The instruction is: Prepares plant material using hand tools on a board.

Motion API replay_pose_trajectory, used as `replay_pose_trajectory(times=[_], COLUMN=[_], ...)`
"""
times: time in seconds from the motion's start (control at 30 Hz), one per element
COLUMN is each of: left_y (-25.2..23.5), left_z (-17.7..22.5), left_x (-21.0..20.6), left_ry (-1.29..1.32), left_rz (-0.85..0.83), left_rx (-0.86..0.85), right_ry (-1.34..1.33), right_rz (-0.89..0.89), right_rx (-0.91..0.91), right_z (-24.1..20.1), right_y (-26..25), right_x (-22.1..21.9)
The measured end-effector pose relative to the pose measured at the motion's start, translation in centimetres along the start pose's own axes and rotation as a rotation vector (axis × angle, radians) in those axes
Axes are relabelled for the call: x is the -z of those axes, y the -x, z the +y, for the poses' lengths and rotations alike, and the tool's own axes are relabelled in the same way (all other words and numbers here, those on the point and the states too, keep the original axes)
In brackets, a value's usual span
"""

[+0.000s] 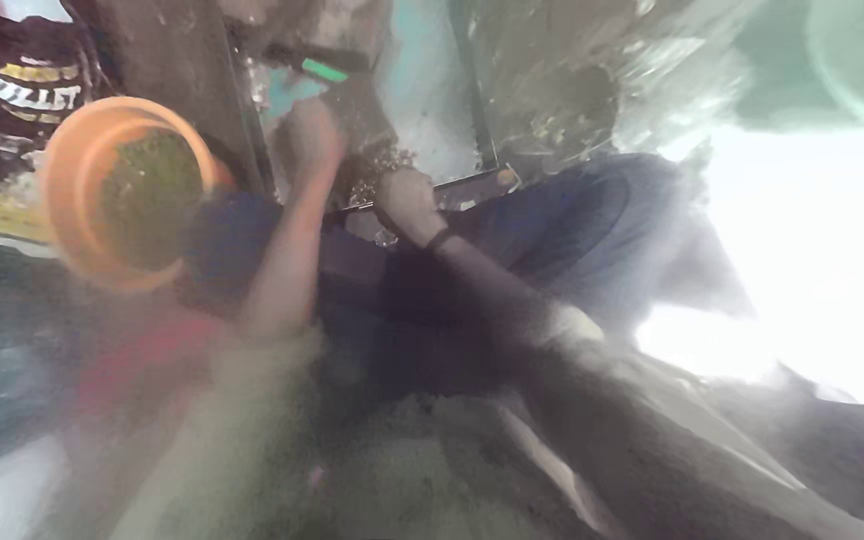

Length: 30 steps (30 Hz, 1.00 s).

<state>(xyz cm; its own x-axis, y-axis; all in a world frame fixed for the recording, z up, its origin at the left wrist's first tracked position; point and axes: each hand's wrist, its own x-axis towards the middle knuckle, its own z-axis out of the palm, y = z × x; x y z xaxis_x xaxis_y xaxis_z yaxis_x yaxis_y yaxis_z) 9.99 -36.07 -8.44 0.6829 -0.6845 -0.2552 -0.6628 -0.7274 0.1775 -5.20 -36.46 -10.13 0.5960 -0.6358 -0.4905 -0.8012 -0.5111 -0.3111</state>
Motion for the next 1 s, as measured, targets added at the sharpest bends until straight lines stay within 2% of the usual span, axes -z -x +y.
replay_pose_trajectory(times=[0.13,0.23,0.33,0.53,0.77,0.9,1.0], left_y=[0.1,-0.4,-0.3,0.2,0.8,0.5,0.2], left_z=[-0.3,-0.9,-0.8,-0.6,0.5,-0.2,-0.5], left_x=[-0.4,-1.3,-1.3,-1.0,0.6,-0.2,-0.7], left_ry=[0.004,-0.019,-0.018,-0.063,-0.005,-0.002,0.032], left_rz=[0.01,0.075,0.069,0.04,-0.025,0.001,0.044], left_rx=[-0.004,-0.021,-0.001,0.028,0.02,0.005,0.023], right_ry=[-0.008,-0.045,-0.072,-0.049,0.058,0.086,0.072], right_rz=[0.064,0.085,0.074,0.108,0.111,-0.009,-0.048], right_rx=[0.022,0.025,0.053,0.071,0.066,0.009,-0.028], right_z=[0.0,-1.4,-2.7,-4.0,-2.4,-0.4,0.4], right_y=[-0.2,-1.3,-3.2,-6.0,-3.3,0.2,1.0], right_x=[1.0,2.3,3.3,2.5,0.5,0.1,0.9])
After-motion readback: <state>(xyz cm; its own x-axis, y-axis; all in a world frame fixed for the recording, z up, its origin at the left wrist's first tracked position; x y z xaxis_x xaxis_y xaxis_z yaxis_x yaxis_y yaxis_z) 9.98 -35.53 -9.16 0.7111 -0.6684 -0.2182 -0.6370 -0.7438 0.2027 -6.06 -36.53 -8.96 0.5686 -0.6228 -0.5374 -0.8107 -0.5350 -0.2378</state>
